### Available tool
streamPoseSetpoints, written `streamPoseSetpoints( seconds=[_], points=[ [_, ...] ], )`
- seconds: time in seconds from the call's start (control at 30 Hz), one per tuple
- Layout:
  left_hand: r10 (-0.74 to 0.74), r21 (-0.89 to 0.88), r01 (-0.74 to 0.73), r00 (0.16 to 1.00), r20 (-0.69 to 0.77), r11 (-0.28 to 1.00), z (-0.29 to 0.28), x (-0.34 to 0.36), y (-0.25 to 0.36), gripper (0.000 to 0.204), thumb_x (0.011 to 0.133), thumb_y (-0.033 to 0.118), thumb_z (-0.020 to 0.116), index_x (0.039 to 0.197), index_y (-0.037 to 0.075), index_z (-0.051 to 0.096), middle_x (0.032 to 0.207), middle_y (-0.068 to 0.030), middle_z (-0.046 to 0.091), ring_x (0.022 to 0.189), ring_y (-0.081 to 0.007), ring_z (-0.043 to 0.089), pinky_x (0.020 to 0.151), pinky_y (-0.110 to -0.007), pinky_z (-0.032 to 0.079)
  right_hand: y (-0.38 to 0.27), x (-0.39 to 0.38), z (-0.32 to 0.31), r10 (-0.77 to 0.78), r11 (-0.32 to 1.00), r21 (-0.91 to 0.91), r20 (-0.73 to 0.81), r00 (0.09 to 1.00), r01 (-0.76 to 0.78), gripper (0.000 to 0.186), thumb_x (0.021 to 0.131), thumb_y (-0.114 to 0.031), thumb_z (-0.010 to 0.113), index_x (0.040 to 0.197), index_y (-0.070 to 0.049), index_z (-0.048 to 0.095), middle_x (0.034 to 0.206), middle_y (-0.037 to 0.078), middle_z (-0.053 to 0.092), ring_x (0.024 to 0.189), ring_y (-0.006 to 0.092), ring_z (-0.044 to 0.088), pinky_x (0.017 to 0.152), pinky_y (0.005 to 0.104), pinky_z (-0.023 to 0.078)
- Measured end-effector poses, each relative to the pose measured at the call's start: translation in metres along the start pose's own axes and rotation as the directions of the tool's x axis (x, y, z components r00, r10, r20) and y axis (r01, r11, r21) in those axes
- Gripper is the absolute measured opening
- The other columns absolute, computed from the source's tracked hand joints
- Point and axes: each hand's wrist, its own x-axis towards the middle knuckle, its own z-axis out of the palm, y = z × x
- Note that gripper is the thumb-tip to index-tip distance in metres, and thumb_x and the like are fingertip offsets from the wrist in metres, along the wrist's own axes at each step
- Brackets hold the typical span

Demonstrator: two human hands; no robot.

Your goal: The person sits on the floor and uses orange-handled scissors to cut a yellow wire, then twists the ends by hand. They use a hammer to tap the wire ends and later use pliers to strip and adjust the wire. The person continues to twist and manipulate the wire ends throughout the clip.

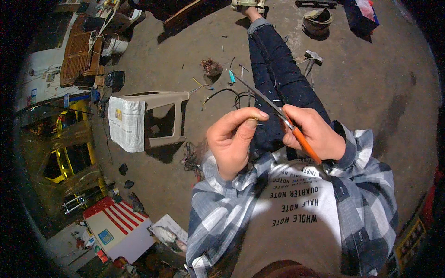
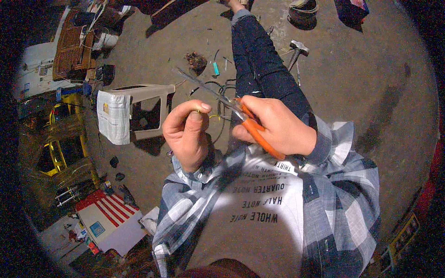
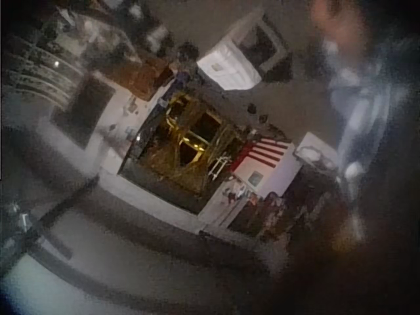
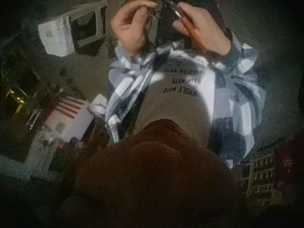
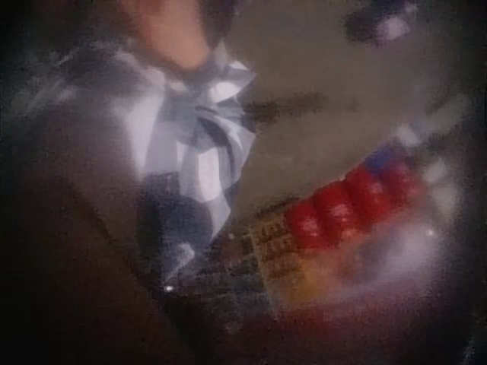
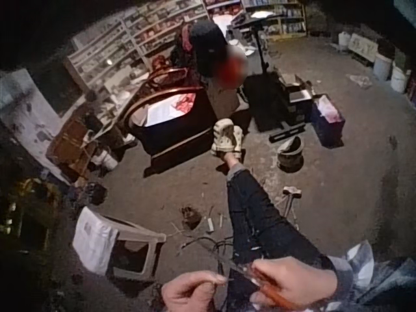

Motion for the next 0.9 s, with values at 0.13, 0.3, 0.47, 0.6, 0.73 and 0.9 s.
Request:
streamPoseSetpoints(
  seconds=[0.13, 0.3, 0.47, 0.6, 0.73, 0.9],
  points=[
    [-0.013, -0.038, 0.013, 1.0, 0.001, 0.999, 0.0017, -0.0001, -0.0001, 0.012, 0.087, 0.004, 0.056, 0.092, -0.004, 0.064, 0.089, -0.0091, 0.066, 0.083, -0.0132, 0.06, 0.076, -0.024, 0.045, 0.0008, 0.0001, 0.0021, -0.029, 0.999, 0.024, -0.01, 1.0, 0.03, 0.024, 0.077, -0.015, 0.066, 0.084, 0.001, 0.049, 0.063, 0.013, 0.048, 0.055, 0.023, 0.05, 0.053, 0.0334, 0.041],
    [-0.034, -0.059, 0.034, 0.999, -0.009, 0.998, 0.0043, 0.0011, 0.0011, 0.014, 0.088, 0.005, 0.056, 0.092, -0.005, 0.063, 0.089, -0.0094, 0.066, 0.084, -0.0135, 0.06, 0.076, -0.024, 0.045, -0.0017, -0.0001, 0.0013, -0.011, 1.0, 0.027, -0.005, 1.0, 0.011, 0.025, 0.077, -0.015, 0.067, 0.084, 0.001, 0.049, 0.063, 0.013, 0.048, 0.055, 0.0218, 0.05, 0.053, 0.0334, 0.041],
    [-0.063, -0.077, 0.063, 0.998, -0.009, 0.995, 0.0038, 0.0004, 0.0031, 0.014, 0.088, 0.005, 0.055, 0.093, -0.006, 0.063, 0.091, -0.0102, 0.065, 0.085, -0.0142, 0.06, 0.078, -0.025, 0.046, -0.0023, -0.0016, 0.0015, 0.017, 1.0, 0.018, 0.017, 1.0, -0.018, 0.027, 0.076, -0.017, 0.068, 0.084, 0.001, 0.049, 0.063, 0.013, 0.048, 0.056, 0.0214, 0.051, 0.053, 0.0334, 0.041],
    [-0.068, -0.103, 0.066, 0.998, -0.016, 0.992, 0.0065, 0.0007, 0.0031, 0.014, 0.087, 0.004, 0.056, 0.094, -0.006, 0.063, 0.091, -0.0107, 0.065, 0.086, -0.0148, 0.06, 0.08, -0.026, 0.046, -0.0052, -0.0012, 0.0005, 0.011, 1.0, 0.002, 0.019, 1.0, -0.011, 0.031, 0.076, -0.02, 0.07, 0.084, 0.001, 0.049, 0.064, 0.013, 0.049, 0.056, 0.0244, 0.051, 0.053, 0.0339, 0.041],
    [-0.063, -0.092, 0.062, 0.998, -0.008, 0.994, 0.0073, 0.0017, 0.004, 0.014, 0.087, 0.004, 0.056, 0.093, -0.006, 0.063, 0.091, -0.011, 0.065, 0.086, -0.0153, 0.061, 0.08, -0.026, 0.046, -0.0031, -0.002, 0.0003, 0.0, 1.0, -0.007, 0.02, 1.0, 0.0, 0.033, 0.076, -0.022, 0.071, 0.085, 0.001, 0.049, 0.065, 0.014, 0.05, 0.056, 0.0271, 0.052, 0.053, 0.0343, 0.041],
    [-0.057, -0.043, 0.057, 0.998, 0.016, 0.997, 0.0056, 0.0022, 0.0062, 0.014, 0.086, 0.004, 0.056, 0.093, -0.006, 0.063, 0.09, -0.011, 0.066, 0.086, -0.0158, 0.061, 0.08, -0.027, 0.046, -0.0062, -0.002, 0.0, 0.026, 1.0, -0.012, 0.023, 0.999, -0.026, 0.033, 0.075, -0.022, 0.071, 0.085, 0.001, 0.049, 0.066, 0.014, 0.051, 0.058, 0.029, 0.054, 0.054, 0.0349, 0.042]
  ],
)
